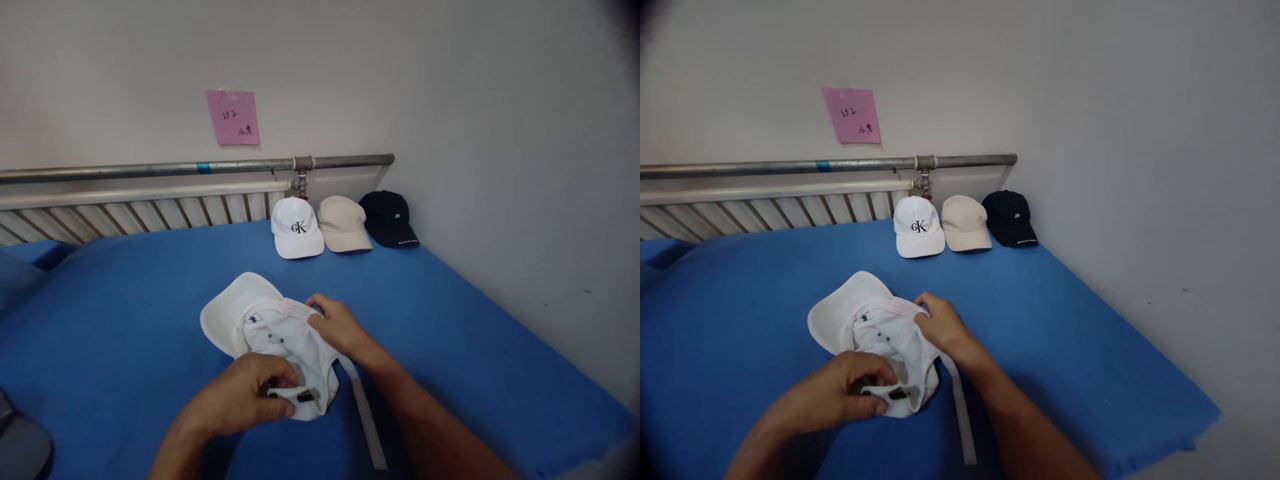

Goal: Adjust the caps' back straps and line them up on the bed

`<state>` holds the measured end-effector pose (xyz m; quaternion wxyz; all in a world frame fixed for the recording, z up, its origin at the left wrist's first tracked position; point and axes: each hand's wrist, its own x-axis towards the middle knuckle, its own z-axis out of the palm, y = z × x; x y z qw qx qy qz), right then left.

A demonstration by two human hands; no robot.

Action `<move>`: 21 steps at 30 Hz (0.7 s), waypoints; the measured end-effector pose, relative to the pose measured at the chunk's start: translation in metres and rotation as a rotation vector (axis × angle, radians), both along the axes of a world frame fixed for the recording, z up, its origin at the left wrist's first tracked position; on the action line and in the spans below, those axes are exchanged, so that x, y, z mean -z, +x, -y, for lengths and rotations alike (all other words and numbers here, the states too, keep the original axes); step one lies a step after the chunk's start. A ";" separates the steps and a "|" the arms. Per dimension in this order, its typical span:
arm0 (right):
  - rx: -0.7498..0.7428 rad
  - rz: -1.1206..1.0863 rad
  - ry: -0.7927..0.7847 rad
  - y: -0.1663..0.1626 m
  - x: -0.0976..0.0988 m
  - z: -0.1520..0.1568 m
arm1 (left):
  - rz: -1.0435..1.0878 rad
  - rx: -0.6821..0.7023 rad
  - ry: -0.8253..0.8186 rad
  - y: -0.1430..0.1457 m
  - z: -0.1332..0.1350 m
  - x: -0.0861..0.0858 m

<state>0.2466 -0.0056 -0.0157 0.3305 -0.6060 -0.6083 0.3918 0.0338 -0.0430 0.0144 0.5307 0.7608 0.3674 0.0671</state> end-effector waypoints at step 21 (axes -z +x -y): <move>-0.643 -0.088 0.458 -0.017 -0.038 0.052 | -0.116 -0.438 0.364 -0.041 -0.029 0.018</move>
